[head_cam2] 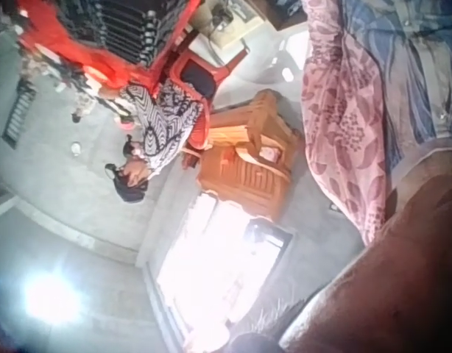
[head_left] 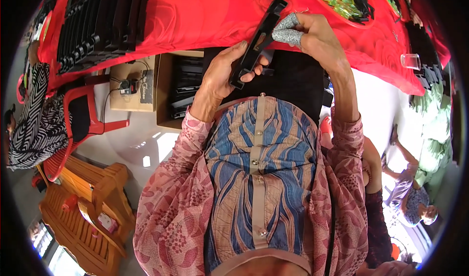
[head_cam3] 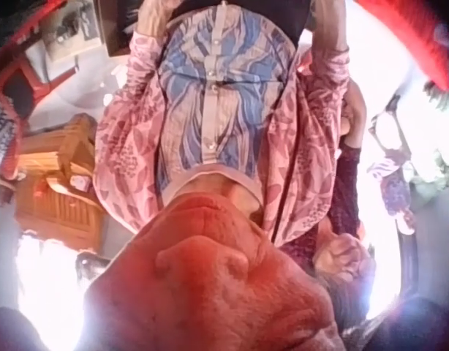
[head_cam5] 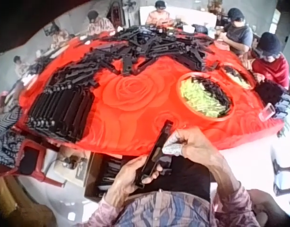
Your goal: The person assembles plastic components by picking up black housings from the table, retrieving small pieces from a tray, and inserting them into the housings by hand before placing the finished parts into a box.
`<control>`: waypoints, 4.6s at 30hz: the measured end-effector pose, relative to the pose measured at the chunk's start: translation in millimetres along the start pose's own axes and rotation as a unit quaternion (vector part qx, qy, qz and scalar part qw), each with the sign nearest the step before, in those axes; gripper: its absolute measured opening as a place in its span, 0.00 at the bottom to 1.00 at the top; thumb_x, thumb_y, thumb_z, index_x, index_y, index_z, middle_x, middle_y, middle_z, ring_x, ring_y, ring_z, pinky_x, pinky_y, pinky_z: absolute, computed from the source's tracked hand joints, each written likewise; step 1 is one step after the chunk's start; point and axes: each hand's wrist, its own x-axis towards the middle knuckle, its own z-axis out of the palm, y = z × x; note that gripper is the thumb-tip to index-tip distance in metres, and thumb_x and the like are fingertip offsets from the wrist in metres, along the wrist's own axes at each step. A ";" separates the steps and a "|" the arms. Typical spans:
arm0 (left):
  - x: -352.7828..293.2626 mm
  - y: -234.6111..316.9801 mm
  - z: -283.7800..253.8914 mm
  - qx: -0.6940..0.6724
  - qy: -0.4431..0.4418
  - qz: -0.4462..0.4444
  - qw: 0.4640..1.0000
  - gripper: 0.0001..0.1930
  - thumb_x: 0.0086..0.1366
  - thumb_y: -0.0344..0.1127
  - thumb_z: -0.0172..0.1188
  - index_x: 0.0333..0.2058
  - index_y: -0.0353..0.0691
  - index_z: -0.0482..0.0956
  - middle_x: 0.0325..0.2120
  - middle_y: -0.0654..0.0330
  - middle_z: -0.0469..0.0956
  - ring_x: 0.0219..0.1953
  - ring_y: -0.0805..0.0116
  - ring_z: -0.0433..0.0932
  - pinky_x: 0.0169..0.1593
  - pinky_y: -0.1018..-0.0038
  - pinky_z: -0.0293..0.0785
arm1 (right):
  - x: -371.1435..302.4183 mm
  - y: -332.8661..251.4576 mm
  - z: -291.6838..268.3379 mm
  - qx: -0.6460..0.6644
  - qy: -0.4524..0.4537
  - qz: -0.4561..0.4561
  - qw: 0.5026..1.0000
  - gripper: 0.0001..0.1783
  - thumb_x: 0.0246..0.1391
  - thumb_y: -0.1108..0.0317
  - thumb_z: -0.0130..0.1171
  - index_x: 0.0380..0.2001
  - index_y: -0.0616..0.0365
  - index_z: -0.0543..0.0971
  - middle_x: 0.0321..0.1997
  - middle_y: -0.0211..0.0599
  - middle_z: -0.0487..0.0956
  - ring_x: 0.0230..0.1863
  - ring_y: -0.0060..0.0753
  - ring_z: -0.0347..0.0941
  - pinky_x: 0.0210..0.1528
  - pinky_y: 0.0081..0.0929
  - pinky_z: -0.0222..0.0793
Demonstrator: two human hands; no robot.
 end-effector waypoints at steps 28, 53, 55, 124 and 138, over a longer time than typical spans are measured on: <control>6.4 -6.5 -14.4 -0.026 -0.015 0.019 0.999 0.18 0.71 0.42 0.45 0.45 0.30 0.73 0.31 0.49 0.78 0.23 0.70 0.73 0.19 0.81 0.66 | 33.3 4.1 0.7 -0.218 -0.096 -0.004 0.971 0.05 0.47 0.81 0.48 0.26 0.64 0.73 0.16 0.28 0.69 0.17 0.16 0.58 0.18 0.22 0.50; 2.3 5.0 -3.1 0.143 0.006 0.043 0.989 0.20 0.72 0.44 0.42 0.40 0.32 0.74 0.29 0.54 0.78 0.25 0.73 0.74 0.30 0.79 0.73 | 27.0 -11.4 14.3 -0.232 -0.040 -0.063 0.970 0.05 0.34 0.79 0.51 0.17 0.72 0.68 0.11 0.46 0.63 0.13 0.29 0.57 0.18 0.35 0.57; 0.8 5.5 1.2 0.192 -0.007 0.079 0.978 0.21 0.70 0.46 0.44 0.39 0.31 0.75 0.29 0.56 0.78 0.27 0.73 0.74 0.35 0.77 0.72 | 26.4 -8.8 11.4 -0.244 -0.040 -0.072 0.966 0.05 0.34 0.79 0.51 0.17 0.73 0.68 0.11 0.48 0.62 0.13 0.31 0.58 0.18 0.36 0.57; 19.4 -19.2 21.2 0.462 0.207 0.205 0.838 0.11 0.66 0.36 0.48 0.28 0.34 0.68 0.14 0.61 0.71 0.16 0.74 0.70 0.22 0.74 0.64 | -11.2 47.4 54.8 0.116 0.185 0.017 0.976 0.09 0.52 0.75 0.46 0.31 0.70 0.74 0.20 0.39 0.75 0.18 0.20 0.69 0.16 0.21 0.61; 23.0 0.7 24.1 0.539 0.213 0.164 0.798 0.15 0.63 0.41 0.51 0.31 0.31 0.74 0.23 0.39 0.75 0.32 0.37 0.74 0.34 0.54 0.67 | -7.9 36.6 50.1 0.103 0.147 0.039 0.983 0.14 0.50 0.71 0.44 0.31 0.73 0.75 0.16 0.40 0.75 0.15 0.27 0.69 0.16 0.25 0.62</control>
